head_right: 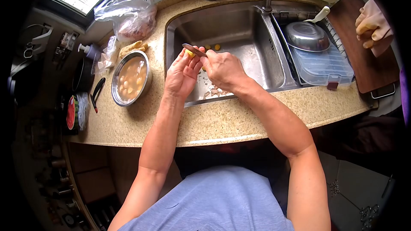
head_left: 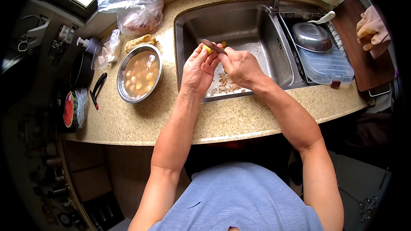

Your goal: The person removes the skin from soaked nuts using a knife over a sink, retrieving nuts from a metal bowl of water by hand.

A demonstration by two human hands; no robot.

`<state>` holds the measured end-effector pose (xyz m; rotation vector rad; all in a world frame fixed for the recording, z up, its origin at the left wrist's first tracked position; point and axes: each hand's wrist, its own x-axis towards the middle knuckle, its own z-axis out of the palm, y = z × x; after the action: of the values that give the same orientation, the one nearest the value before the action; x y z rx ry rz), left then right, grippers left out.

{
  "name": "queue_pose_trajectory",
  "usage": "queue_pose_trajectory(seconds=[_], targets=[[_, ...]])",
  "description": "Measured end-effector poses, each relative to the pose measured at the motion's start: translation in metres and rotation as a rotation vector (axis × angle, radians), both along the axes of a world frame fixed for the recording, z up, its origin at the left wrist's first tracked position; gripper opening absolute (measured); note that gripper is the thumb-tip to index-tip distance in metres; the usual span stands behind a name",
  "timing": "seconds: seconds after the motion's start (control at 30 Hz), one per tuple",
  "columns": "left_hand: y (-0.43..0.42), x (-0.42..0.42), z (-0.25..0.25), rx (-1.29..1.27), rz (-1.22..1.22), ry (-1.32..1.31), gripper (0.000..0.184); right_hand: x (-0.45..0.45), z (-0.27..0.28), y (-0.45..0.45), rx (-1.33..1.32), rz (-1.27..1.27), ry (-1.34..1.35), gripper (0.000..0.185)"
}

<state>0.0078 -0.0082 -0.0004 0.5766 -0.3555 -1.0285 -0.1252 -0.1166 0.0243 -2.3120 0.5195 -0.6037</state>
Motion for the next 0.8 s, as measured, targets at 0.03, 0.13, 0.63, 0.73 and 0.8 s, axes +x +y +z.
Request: queue_pose_trajectory(seconds=[0.03, 0.13, 0.63, 0.73, 0.8], targets=[[0.000, 0.002, -0.003, -0.006, -0.023, 0.007, 0.023, 0.000, 0.001, -0.001, 0.001, 0.001, 0.001, 0.032], [-0.001, 0.002, -0.006, 0.043, 0.007, 0.055, 0.024, -0.001, 0.002, -0.004, 0.037, -0.051, 0.112, 0.031], [0.002, 0.004, -0.001, 0.029, -0.046, 0.112, 0.020, 0.000, 0.002, -0.001, 0.073, -0.005, -0.006, 0.030], [0.003, 0.000, 0.000, 0.050, -0.049, 0.239, 0.021, 0.002, -0.004, 0.001, 0.061, 0.095, -0.045, 0.030], [0.001, -0.003, 0.000, 0.077, -0.017, 0.277, 0.021, 0.004, -0.006, 0.001, 0.000, -0.031, 0.001, 0.029]])
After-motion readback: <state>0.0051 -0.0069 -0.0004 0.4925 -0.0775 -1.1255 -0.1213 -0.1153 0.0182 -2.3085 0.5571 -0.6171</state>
